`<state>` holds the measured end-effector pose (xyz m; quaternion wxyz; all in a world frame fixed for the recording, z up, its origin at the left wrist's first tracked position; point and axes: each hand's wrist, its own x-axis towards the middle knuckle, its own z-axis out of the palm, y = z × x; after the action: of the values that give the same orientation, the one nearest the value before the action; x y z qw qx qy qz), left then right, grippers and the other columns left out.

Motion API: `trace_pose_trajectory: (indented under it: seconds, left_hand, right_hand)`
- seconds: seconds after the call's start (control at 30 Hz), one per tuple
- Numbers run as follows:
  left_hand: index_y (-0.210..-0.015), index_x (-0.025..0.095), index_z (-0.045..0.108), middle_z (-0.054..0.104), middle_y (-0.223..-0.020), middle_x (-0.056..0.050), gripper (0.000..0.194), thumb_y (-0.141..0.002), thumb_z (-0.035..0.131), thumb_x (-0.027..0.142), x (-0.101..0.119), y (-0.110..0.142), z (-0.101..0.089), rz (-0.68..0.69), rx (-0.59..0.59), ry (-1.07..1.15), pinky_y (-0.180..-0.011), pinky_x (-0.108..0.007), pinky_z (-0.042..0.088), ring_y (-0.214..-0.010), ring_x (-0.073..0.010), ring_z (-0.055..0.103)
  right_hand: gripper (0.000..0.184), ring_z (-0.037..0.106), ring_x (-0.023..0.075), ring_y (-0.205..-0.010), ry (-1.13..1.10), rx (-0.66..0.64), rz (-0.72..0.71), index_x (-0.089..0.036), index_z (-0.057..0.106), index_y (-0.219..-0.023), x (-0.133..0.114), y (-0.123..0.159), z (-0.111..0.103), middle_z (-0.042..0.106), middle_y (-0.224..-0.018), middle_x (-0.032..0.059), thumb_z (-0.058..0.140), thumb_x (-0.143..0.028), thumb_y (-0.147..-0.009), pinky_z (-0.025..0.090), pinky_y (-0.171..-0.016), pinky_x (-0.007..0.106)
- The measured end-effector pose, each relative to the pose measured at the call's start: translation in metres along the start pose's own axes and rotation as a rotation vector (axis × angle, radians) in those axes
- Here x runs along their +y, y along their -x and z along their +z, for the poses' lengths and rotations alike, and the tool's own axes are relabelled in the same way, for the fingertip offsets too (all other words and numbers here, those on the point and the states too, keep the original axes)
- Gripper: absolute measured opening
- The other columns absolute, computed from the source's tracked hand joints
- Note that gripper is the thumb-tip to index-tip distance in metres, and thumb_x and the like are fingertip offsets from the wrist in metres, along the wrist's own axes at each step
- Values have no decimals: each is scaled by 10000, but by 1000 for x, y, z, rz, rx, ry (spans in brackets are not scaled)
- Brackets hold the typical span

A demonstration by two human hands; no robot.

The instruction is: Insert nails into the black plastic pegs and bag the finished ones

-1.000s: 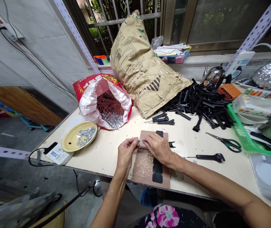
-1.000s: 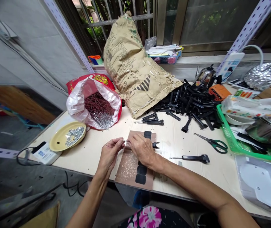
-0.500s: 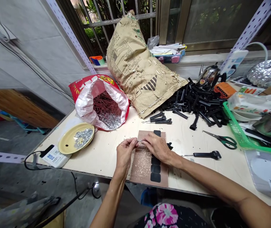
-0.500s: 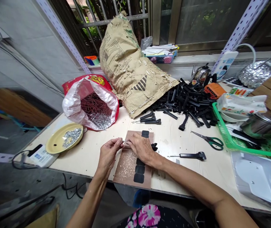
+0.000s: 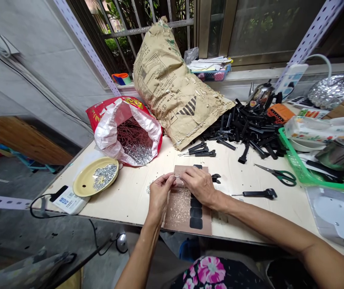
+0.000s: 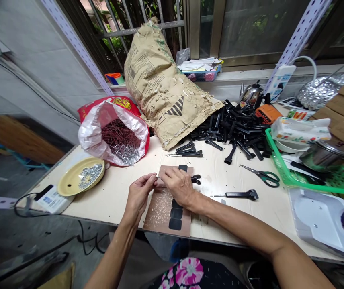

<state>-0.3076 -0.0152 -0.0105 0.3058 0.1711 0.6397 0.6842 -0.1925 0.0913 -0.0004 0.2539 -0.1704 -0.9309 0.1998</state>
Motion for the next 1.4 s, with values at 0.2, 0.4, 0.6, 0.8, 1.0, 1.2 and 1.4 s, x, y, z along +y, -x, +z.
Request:
trace_pose_trajectory:
  seconds: [0.2,0.4,0.6,0.8,1.0,1.2,1.4]
  left_hand:
    - [-800,136,695,627,-639,2,254,-695,711,366,1,4,1,120,33,-178,-626,-234,448,-616,-114,566]
    - [-727,106,678,595,-581,12,360,-513,828,353,8,3,7,-153,-28,139,-559,-233,451,-523,-87,530]
    - [-743,94,680,604,-571,15,366,-503,848,313,8,2,9,-179,-19,204,-555,-203,455,-522,-70,539]
    - [-731,97,675,611,-594,7,334,-512,855,273,6,-2,7,-295,-110,308,-570,-188,475,-535,-63,546]
    - [-748,93,674,615,-594,8,350,-512,852,280,3,-1,9,-255,-72,273,-565,-187,466,-533,-65,549]
    - [-789,93,670,615,-597,12,330,-589,799,320,-3,1,13,-78,8,115,-559,-208,434,-534,-80,553]
    - [-824,102,678,622,-630,6,302,-656,751,342,-7,2,8,7,-13,22,-588,-216,428,-570,-89,558]
  right_hand:
    - [257,530,117,-660,-283,-169,83,-155,607,-787,5,0,-1,609,-730,0,443,-276,-945,350,-563,219]
    - [283,501,168,-772,171,-9,-212,-207,639,-829,7,5,-5,632,-821,53,388,-215,-960,320,-631,289]
    - [179,529,157,-807,179,28,-87,-205,631,-872,13,5,-8,630,-840,29,477,-272,-935,331,-653,267]
    - [186,528,148,-789,180,39,-93,-199,621,-860,11,7,-8,622,-825,23,476,-285,-937,318,-636,266]
    - [177,501,169,-801,287,35,-148,-200,606,-840,8,7,-4,614,-808,39,461,-224,-938,289,-633,292]
    - [162,503,168,-794,279,16,-100,-174,593,-838,6,9,2,610,-821,42,468,-225,-928,296,-632,289]
    - [175,537,148,-770,218,-70,-75,-181,599,-855,7,10,-4,629,-826,30,448,-204,-940,304,-604,265]
